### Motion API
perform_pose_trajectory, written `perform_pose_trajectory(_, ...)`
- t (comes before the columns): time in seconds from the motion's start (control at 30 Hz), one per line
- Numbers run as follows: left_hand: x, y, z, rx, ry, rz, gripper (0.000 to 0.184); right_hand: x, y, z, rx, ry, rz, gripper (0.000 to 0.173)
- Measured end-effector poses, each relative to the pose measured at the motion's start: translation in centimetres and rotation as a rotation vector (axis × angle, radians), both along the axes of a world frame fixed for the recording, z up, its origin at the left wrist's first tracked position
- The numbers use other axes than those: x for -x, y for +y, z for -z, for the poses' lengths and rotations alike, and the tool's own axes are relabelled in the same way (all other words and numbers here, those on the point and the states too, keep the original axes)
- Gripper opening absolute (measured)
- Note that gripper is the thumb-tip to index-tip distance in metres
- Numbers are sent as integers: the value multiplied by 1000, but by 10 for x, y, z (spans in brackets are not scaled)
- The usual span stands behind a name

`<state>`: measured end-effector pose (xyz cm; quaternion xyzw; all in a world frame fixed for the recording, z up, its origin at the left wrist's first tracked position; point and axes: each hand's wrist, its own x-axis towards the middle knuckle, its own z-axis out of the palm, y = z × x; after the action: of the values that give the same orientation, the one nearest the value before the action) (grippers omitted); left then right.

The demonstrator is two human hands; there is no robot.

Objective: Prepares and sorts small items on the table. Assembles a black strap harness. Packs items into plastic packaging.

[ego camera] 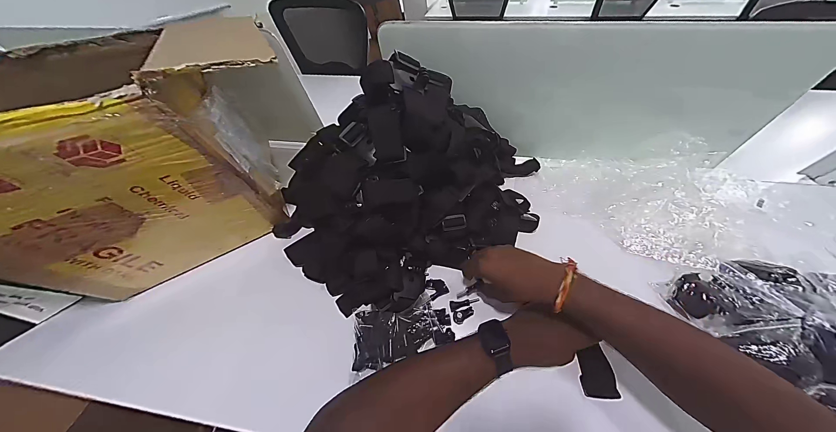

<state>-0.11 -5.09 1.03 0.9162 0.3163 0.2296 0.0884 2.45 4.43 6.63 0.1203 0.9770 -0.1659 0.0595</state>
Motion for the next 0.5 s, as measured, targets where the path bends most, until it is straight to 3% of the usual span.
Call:
perform_pose_trajectory(0.1,-5,11,4,42,-14,63,19,-45,10,-20,54,169,158,25)
perform_pose_trajectory(0.23,-7,20,16,-35,-145,93,16,-114,10,-7,58,606,418,27)
perform_pose_trajectory(0.33,-5,22,18,-74,-352,-57,19,-161,7,24,-29,833,579,26)
perform_pose_trajectory(0.4,-6,27,16,-85,-445,-216,21,-187,2,41,-38,860,697,26)
perform_pose_trajectory(0.5,-3,32,16,-5,-363,-392,36,-207,-6,61,37,836,788,26)
